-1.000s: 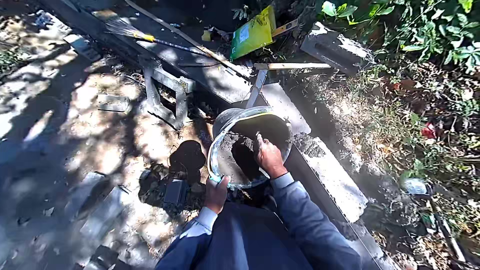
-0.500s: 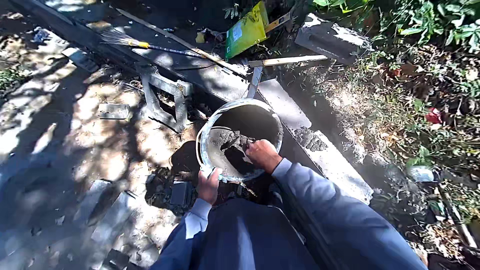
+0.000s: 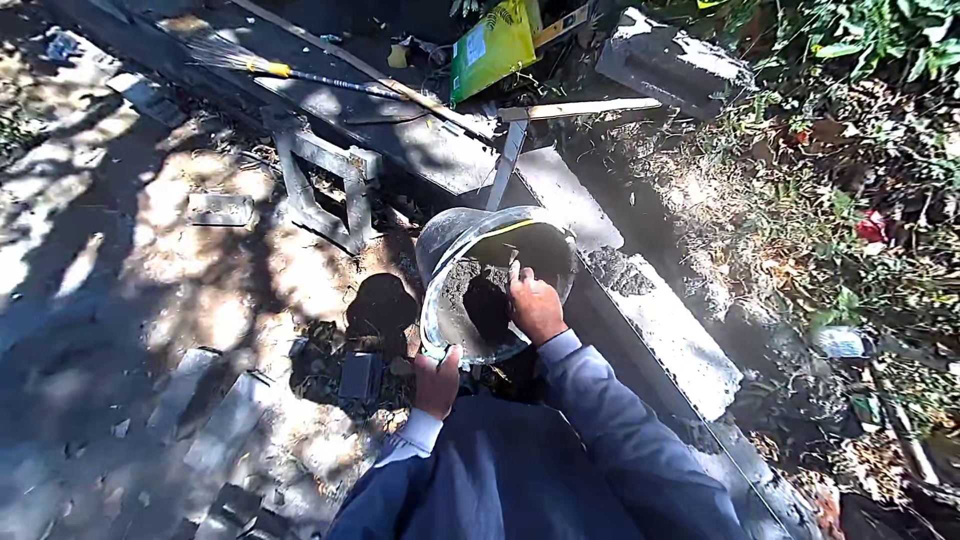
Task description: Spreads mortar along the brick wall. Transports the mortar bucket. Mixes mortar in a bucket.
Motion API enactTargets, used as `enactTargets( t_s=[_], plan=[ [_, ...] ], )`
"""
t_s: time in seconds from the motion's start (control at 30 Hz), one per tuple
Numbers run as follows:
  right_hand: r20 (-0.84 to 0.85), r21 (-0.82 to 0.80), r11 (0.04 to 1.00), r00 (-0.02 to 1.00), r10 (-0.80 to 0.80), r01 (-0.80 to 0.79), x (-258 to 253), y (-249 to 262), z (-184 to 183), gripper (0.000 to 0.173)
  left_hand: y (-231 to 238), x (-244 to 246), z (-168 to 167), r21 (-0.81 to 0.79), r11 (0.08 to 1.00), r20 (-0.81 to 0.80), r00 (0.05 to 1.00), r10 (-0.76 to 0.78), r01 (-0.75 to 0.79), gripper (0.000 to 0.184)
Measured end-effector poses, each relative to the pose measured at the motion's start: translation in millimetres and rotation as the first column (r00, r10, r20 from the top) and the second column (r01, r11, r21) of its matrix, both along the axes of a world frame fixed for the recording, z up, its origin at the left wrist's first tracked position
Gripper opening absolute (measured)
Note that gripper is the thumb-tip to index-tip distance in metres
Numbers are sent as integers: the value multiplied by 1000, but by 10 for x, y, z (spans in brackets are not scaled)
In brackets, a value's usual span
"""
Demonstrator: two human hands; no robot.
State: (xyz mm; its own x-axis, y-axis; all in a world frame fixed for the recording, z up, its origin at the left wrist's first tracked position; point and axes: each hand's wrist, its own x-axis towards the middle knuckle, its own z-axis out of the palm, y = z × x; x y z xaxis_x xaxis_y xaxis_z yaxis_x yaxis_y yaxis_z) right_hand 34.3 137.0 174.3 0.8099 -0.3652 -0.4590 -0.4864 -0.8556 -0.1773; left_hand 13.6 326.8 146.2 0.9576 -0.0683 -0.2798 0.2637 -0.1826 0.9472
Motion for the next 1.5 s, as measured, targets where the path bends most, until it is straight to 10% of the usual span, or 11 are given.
enactTargets(
  t_s=[0.1, 0.73, 0.9, 1.07, 1.23, 1.5],
  plan=[
    [-194, 86, 992, 975, 103, -88, -64, 139, -20, 42, 7, 59, -5, -19, 1000, 47, 999, 3, -2, 53],
    [-169, 205, 972, 974, 150, -114, 238, 157, 251, 40, 134, 292, -107, -174, 979, -10, 994, 107, -107, 52],
    [75, 762, 643, 975, -207, 78, 290, 496, 230, 41, 160, 243, -152, 12, 999, 106, 994, 32, -33, 60],
    [-226, 377, 897, 916, 331, -231, 477, 225, 302, 38, 208, 307, -174, 66, 997, 126, 992, 28, -37, 49],
    [-155, 68, 990, 978, 137, -127, 398, 57, 201, 39, 221, 304, -141, 132, 991, 157, 987, -11, -10, 50],
    [-185, 68, 971, 954, 238, -229, 408, 34, 19, 43, 214, 318, -39, 187, 982, 164, 985, -46, 15, 38]
  ],
)
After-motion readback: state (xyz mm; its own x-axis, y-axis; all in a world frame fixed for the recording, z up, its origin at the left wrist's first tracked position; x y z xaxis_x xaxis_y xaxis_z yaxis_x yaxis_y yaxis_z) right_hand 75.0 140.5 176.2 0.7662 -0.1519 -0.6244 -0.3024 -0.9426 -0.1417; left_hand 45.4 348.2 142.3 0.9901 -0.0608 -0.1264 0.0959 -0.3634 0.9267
